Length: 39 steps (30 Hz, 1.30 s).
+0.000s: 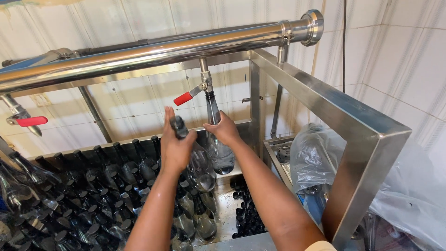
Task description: Manually filling and capping glass bottles at a production station
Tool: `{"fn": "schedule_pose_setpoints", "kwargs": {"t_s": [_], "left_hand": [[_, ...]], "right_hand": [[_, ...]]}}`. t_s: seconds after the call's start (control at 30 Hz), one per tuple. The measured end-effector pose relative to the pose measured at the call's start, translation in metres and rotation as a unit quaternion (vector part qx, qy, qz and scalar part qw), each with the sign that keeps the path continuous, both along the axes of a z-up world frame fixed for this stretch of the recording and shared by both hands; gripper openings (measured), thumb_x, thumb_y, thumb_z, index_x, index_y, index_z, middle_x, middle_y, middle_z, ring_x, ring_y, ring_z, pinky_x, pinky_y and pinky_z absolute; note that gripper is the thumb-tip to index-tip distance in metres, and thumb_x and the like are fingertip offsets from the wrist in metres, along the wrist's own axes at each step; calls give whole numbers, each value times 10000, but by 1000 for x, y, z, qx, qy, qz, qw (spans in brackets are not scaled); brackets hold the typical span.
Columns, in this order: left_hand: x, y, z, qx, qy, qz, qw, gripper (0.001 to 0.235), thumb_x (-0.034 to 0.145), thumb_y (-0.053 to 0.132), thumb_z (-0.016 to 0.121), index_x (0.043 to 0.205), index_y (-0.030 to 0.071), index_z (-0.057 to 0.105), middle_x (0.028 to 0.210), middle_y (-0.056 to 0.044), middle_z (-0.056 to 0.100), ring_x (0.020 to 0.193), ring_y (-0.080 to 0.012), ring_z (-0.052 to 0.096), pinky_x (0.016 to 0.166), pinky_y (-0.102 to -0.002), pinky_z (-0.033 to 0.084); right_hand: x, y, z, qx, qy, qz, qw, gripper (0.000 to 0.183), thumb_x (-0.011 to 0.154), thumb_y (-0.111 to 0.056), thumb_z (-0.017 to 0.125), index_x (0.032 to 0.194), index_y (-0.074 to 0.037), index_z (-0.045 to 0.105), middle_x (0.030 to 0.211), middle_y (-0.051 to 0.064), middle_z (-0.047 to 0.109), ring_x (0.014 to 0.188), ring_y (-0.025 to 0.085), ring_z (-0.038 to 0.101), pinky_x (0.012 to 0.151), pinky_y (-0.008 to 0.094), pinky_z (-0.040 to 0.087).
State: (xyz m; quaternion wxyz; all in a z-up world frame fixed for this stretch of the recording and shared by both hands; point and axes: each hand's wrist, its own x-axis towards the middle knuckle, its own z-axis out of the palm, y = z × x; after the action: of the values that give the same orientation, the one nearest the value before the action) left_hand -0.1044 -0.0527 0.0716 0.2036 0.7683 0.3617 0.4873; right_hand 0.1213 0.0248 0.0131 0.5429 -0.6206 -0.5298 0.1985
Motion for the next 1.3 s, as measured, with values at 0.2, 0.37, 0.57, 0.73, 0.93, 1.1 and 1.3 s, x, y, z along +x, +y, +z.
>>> {"fn": "schedule_pose_setpoints", "kwargs": {"t_s": [0.2,0.37,0.57,0.73,0.93,1.1,1.3], "left_hand": [[5,-83,-122,-284,-86,-34,954,84,1005,185,790,1038,120,831,872,-32,819,700,-165,739,682,-316,669],[26,-90,-225,-407,7,-76,910,452,788,351,1050,886,139,663,859,-9,707,847,-155,578,797,-320,459],[21,-73,-274,-367,72,-112,921,467,870,314,975,1141,204,611,1038,5,750,940,-177,692,839,-342,499],[12,-71,-309,-369,50,-134,919,1012,864,268,977,1587,243,269,1510,-104,511,1380,-255,523,1145,-387,431],[-5,-81,-322,-401,63,-135,904,1235,844,268,991,1735,279,137,1837,-105,244,1688,-298,283,1331,-479,338],[-3,-70,-352,-373,108,-73,918,1279,749,459,1054,1735,169,292,1802,-86,337,1640,-273,385,1323,-447,376],[-5,-83,-212,-292,-84,-39,952,952,724,474,966,1537,158,585,1516,-99,733,1406,-273,692,1204,-465,538]], "right_hand": [[-14,-7,5,-2,-24,-28,999,424,862,-462,821,1093,-149,651,1028,39,749,909,230,714,789,394,539],[-16,-11,9,-64,-18,-34,997,1088,870,-589,768,1720,-52,353,1667,138,561,1449,347,609,1111,441,543],[-19,-17,11,-36,-23,-27,999,759,899,-533,785,1479,-88,581,1247,80,746,1076,268,732,866,427,568],[-20,-22,8,-19,-6,-19,1000,439,914,-461,820,1180,-166,636,1010,12,734,874,199,712,742,382,537],[-20,-16,5,4,-6,-16,1000,353,926,-414,836,1088,-182,625,941,-12,695,797,171,647,707,365,510],[-21,-17,7,-10,-12,-26,1000,501,919,-458,822,1270,-151,639,952,-1,679,763,159,600,682,350,486],[-17,-18,3,24,2,-6,1000,540,847,-578,888,1030,-176,579,859,-32,600,769,150,582,673,345,432]]}}
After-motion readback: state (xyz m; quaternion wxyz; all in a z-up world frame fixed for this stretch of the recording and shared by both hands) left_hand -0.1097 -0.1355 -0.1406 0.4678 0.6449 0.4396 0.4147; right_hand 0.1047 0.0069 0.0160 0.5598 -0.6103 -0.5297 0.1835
